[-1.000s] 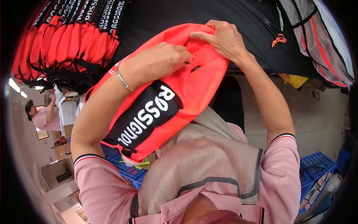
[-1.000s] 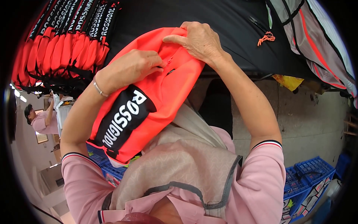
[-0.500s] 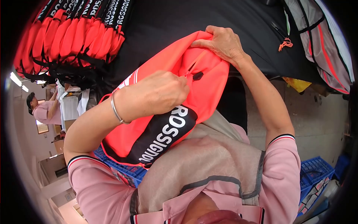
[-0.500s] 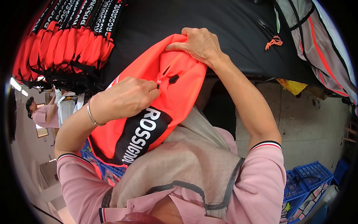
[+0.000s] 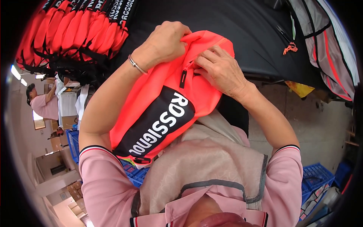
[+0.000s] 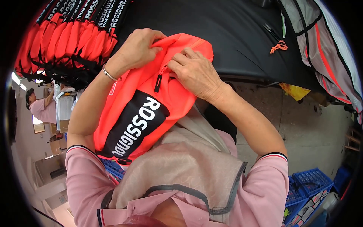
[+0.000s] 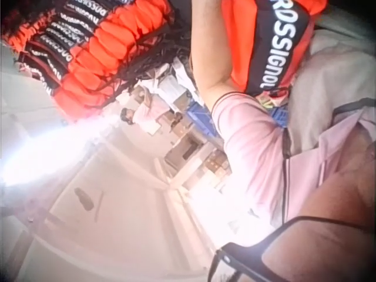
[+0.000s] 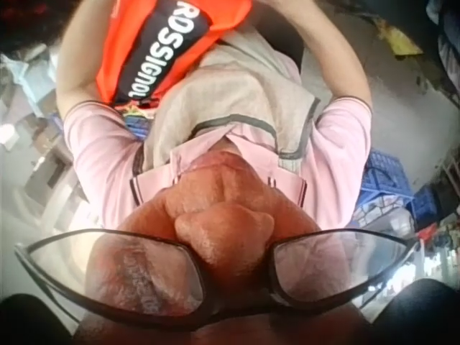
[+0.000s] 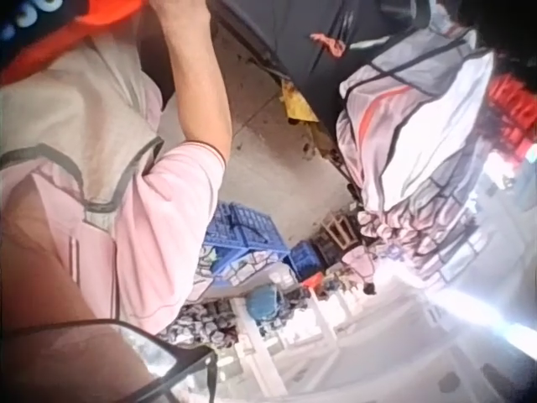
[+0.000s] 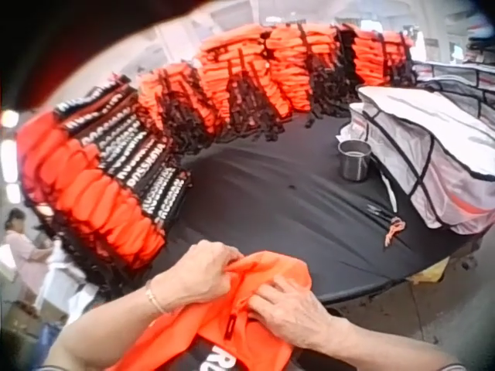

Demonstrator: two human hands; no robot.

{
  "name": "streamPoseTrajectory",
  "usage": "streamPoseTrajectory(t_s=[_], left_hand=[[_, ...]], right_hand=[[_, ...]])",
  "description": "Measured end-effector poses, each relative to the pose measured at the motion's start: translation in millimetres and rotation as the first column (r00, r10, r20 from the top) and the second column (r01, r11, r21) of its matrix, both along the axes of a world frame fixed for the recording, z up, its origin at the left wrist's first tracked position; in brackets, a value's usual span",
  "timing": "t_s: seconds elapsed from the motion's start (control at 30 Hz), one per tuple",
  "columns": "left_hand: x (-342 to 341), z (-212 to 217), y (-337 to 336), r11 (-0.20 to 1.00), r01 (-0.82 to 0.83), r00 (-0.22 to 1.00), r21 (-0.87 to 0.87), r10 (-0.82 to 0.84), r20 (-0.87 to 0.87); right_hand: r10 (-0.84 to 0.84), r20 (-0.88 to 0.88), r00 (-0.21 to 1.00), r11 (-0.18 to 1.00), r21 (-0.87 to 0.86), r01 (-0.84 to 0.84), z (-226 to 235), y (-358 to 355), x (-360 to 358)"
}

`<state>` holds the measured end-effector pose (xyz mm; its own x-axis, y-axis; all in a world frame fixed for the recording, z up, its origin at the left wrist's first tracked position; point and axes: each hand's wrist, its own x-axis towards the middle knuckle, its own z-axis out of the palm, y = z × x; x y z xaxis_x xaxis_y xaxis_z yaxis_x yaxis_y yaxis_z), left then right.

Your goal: Inspecting and trimming loose threads from a red and black backpack using small snips.

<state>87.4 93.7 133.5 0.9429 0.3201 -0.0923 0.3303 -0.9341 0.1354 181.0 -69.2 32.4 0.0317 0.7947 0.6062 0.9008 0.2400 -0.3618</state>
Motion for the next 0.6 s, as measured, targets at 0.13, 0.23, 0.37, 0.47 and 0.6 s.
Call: streamPoseTrajectory(t_s=[0.13,0.23,0.37,0.47,0.6], left_hand=[[1,12,0,0.994,-0.070,0.997,-0.087,0.072,0.025],[1,16,-3,0.996,-0.042,0.999,-0.083,0.044,0.021],[1,31,-10,0.994,-0.053,0.998,-0.096,0.054,0.011],[2,36,-11,0.995,-0.044,0.999,-0.085,0.045,0.014],[3,34,-11,1.000,0.005,0.998,-0.007,-0.005,0.070]], right_hand=[[-0.086,0.093,0.992,0.996,-0.022,0.089,0,1,-1],[-0.087,0.137,0.987,0.996,-0.020,0.091,-1,1,0],[-0.071,0.193,0.979,0.997,-0.006,0.073,2,-4,1],[-0.084,0.221,0.972,0.996,0.019,0.082,4,-5,2],[-0.082,0.115,0.990,0.988,-0.119,0.096,18,5,0]])
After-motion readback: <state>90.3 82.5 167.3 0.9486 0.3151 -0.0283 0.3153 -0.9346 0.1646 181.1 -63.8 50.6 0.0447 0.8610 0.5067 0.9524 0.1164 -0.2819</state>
